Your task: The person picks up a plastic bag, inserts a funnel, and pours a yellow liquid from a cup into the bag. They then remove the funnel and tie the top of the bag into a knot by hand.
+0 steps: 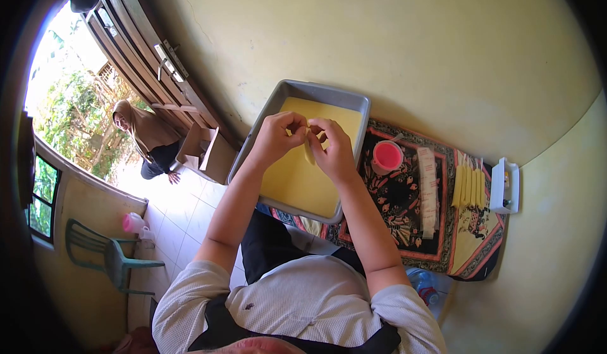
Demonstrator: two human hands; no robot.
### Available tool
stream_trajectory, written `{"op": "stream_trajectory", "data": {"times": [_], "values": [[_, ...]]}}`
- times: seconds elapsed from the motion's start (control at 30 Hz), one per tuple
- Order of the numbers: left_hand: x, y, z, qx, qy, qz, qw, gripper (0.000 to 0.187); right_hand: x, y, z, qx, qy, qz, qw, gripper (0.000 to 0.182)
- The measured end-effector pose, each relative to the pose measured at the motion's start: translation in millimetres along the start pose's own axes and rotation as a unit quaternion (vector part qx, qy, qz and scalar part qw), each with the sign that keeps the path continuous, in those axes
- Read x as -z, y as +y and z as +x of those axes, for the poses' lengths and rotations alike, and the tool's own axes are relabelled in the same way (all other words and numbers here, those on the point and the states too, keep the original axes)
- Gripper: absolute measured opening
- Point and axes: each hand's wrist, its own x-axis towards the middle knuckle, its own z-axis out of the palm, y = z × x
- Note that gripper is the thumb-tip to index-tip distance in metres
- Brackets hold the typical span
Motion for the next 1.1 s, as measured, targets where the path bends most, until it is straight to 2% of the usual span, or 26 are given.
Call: {"op": "stream_trajectory", "data": {"times": [0.13,0.23,0.33,0.43,0.53,0.63,0.83,0.93,1.03,1.1], "values": [[-2,-8,-2,0.032,-0.02,-0.07,0.997,0.011,2,4,3,0.087,-0.001,-0.021,0.996,0.022],[-6,-25,-2,0.063,-0.044,-0.191,0.979,0.011,6,-6,3,0.057,-0.011,0.026,0.998,0.022],[-7,-31,-4,0.061,-0.048,-0.255,0.964,0.01,0,-4,-3,-0.008,0.005,0.02,1.0,0.022],[-4,-23,-2,0.013,-0.028,-0.16,0.987,0.007,-4,-11,-4,-0.015,0.033,-0.004,0.999,0.02],[1,-6,-3,-0.072,0.014,-0.063,0.995,0.007,0,-17,5,0.11,0.021,-0.161,0.981,0.017],[0,-5,-2,-0.106,0.039,-0.054,0.992,0.008,-2,-27,6,0.105,0.024,-0.189,0.976,0.013],[-1,-5,-2,-0.095,0.041,-0.049,0.993,0.009,-1,-25,2,0.081,0.012,-0.177,0.981,0.013],[0,-5,1,-0.133,0.025,-0.048,0.99,0.015,0,-20,1,0.092,0.017,-0.176,0.98,0.013],[5,-4,2,-0.168,-0.035,0.099,0.98,0.023,1,-23,1,0.109,0.022,-0.175,0.978,0.012],[2,-7,3,-0.216,-0.005,0.15,0.965,0.027,0,-20,-1,0.104,0.013,-0.185,0.977,0.013]]}}
